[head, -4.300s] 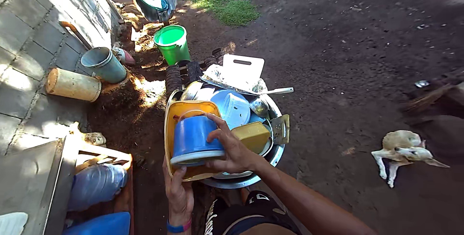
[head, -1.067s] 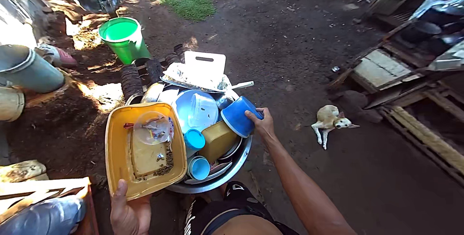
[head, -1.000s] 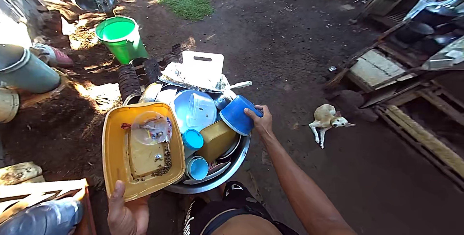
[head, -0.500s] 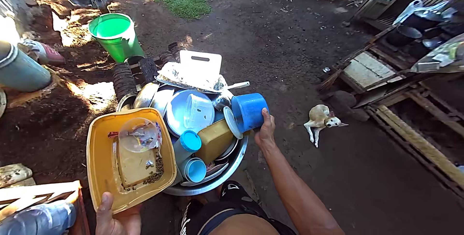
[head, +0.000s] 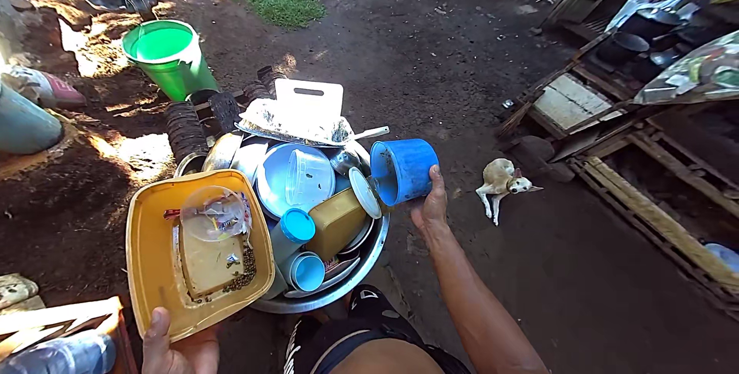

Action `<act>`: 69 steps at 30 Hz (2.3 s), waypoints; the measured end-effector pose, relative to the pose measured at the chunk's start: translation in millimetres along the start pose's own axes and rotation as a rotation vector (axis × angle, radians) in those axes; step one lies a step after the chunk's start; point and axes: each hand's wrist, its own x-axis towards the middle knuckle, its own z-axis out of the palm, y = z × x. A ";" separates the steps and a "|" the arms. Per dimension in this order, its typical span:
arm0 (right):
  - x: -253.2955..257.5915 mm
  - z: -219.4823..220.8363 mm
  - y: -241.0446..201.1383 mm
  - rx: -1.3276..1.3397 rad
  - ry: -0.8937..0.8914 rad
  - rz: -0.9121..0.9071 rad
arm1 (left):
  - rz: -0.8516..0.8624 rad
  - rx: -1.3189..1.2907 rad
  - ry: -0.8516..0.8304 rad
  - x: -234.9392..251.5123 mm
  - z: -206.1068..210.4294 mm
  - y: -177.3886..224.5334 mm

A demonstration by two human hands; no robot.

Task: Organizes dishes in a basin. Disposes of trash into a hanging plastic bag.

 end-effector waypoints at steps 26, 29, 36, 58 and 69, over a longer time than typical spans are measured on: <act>19.9 -40.9 2.6 -0.034 -0.017 -0.265 | 0.006 0.000 0.045 -11.8 -4.1 5.2; 32.8 -56.9 4.8 -0.103 0.035 -0.316 | -0.008 0.014 0.046 -12.0 0.3 5.6; 37.3 -63.0 66.3 -0.495 -0.031 -0.539 | -0.014 0.016 0.020 -11.2 9.1 5.2; 42.1 -28.7 79.0 -0.824 -0.241 -0.363 | -0.037 0.054 -0.009 -7.3 34.9 14.0; 51.8 -52.0 43.7 -0.652 -0.104 -0.387 | 0.078 0.026 -0.029 -20.4 21.4 6.9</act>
